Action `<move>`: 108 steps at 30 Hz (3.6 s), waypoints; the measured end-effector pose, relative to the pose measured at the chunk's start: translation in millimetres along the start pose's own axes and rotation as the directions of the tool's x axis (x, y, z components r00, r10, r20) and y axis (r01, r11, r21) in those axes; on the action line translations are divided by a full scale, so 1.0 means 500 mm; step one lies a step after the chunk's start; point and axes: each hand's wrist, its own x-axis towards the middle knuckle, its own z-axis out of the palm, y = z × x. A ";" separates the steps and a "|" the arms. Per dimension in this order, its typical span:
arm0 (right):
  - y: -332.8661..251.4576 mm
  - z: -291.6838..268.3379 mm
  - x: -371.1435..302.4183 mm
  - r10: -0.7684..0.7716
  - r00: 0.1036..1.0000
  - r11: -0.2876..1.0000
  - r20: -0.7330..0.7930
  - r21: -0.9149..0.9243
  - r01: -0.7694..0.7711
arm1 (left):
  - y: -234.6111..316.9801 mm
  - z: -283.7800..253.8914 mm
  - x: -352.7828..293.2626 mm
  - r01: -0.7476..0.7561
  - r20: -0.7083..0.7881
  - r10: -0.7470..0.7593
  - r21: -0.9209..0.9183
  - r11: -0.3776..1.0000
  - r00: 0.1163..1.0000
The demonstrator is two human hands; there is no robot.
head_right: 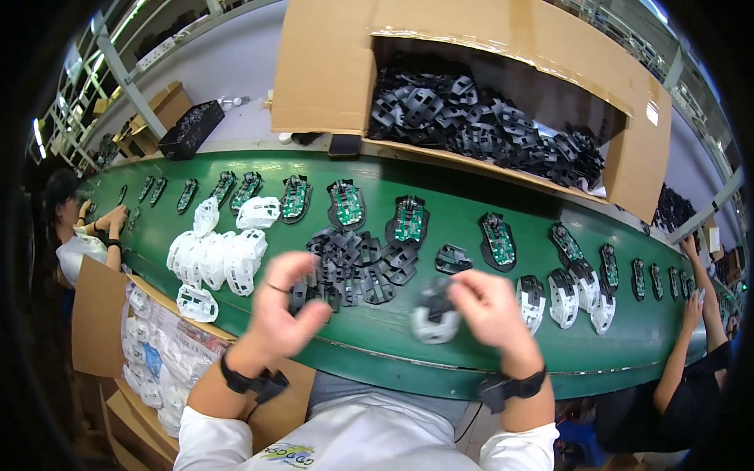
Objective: The recorder is assembling computer mice on a factory production line.
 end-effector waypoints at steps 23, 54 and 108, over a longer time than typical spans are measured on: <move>-0.006 0.084 0.000 -0.165 0.985 0.815 -0.050 -0.570 0.107 | -0.126 -0.140 -0.028 -0.015 -0.035 0.052 0.671 0.742 0.998; -0.024 0.259 0.014 -0.684 0.705 0.717 0.187 -0.001 0.697 | -0.034 -0.014 -0.084 0.412 0.421 -0.300 -0.205 0.888 0.856; -0.042 0.173 0.121 -0.609 0.791 0.596 -0.049 -0.687 0.417 | -0.151 -0.129 0.048 0.475 0.198 -0.436 -0.471 0.743 0.878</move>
